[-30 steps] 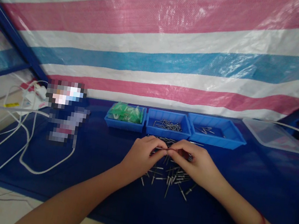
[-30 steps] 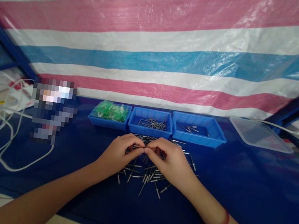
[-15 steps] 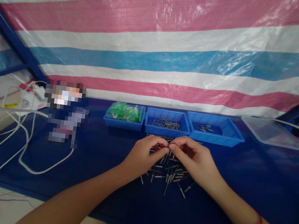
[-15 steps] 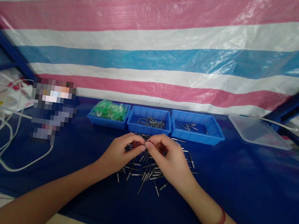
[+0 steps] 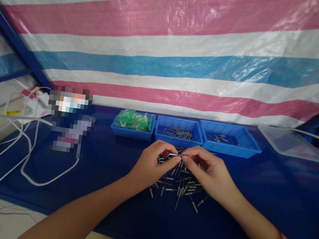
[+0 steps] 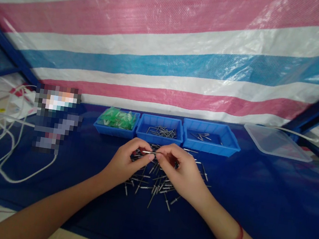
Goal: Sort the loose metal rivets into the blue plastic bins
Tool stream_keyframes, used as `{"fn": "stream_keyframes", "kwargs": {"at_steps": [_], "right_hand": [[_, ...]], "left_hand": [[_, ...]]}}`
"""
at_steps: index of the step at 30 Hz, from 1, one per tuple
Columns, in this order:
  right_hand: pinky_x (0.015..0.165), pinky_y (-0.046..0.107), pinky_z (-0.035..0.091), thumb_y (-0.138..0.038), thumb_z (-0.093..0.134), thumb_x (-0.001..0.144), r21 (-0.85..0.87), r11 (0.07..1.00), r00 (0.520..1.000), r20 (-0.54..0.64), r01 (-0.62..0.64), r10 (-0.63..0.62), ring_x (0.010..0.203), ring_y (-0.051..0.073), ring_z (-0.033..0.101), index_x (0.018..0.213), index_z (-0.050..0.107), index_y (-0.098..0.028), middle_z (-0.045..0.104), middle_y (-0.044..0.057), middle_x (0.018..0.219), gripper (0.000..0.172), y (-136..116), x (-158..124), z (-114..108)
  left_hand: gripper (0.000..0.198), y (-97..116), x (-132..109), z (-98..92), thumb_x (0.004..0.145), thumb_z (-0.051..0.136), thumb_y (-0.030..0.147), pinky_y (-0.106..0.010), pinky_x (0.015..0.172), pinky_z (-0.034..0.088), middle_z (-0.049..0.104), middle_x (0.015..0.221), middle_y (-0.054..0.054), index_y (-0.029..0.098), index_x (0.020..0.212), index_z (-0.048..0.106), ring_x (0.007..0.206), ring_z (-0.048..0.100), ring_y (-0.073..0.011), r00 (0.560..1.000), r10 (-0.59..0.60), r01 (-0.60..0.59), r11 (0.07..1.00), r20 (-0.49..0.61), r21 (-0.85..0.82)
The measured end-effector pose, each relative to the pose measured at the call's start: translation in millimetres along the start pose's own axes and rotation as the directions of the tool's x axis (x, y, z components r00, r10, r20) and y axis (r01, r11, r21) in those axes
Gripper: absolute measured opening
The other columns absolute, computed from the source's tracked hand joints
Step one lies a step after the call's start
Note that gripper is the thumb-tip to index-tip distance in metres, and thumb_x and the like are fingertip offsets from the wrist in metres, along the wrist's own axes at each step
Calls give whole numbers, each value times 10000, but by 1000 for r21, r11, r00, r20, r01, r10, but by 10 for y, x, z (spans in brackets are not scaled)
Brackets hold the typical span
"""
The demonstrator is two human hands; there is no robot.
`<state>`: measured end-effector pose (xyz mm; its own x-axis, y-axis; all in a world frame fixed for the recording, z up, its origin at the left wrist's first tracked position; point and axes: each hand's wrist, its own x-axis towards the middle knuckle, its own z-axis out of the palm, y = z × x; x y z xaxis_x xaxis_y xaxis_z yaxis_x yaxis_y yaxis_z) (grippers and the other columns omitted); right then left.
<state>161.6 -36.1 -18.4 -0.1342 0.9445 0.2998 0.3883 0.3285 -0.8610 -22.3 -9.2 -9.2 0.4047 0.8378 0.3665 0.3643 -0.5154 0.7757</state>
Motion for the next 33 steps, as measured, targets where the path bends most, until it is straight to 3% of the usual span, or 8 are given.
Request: {"fn": "stream_keyframes", "kwargs": {"at_steps": [3,6,10,16,22,28,33], "right_hand": [[672,334,446,-375,522,902,-144,986,997,0,81,-82,754,194,582,873,627,-236,642,40,808,177,17,43,-98],[677,344,423,-330,517,899,-412,901,967,-138,140,-214,703,192,557,845,609,-234,621,43,782,144,91,124,-334],[721,379,408,-309,482,903,-695,719,919,-289,-7,-270,775,251,569,863,598,-230,618,98,833,145,291,231,-698],[636,371,355,-333,495,899,-773,626,887,-357,-104,-293,743,278,565,806,575,-262,617,98,790,142,490,284,-879],[612,361,335,-348,530,882,-721,682,881,-394,-121,-260,726,275,567,836,598,-277,623,89,798,109,435,275,-806],[693,377,380,-311,496,896,-737,675,927,-274,-33,-254,763,275,583,887,621,-225,640,110,818,152,368,245,-702],[678,358,409,-320,511,885,-659,748,956,-169,73,-242,685,221,592,857,636,-218,643,64,776,164,294,226,-551]], "left_hand": [[156,-16,-4,-1,855,607,308,-274,772,473,657,931,-34,182,948,613,847,606,-155,1000,-3,3,999,15,38],[259,-30,-7,-5,861,604,338,-309,821,456,661,979,-44,189,1073,604,914,598,-178,998,13,-23,986,61,164],[242,-43,-21,-22,896,560,365,-356,840,404,655,1052,-38,226,1077,640,993,565,-204,977,27,-111,911,211,397],[237,-85,-57,-16,897,562,390,-355,795,362,637,1090,-37,248,1057,663,996,538,-213,947,3,-190,812,321,552],[168,-94,-63,-6,928,536,322,-345,766,314,635,1048,-17,254,1012,664,955,534,-183,937,12,-224,788,349,574],[192,-73,-66,4,885,598,405,-367,776,282,639,959,-7,223,895,659,917,523,-191,944,46,-249,747,326,616],[241,-52,-68,2,891,581,424,-377,765,278,633,977,-30,198,859,656,905,518,-197,943,26,-252,707,332,661]]}}
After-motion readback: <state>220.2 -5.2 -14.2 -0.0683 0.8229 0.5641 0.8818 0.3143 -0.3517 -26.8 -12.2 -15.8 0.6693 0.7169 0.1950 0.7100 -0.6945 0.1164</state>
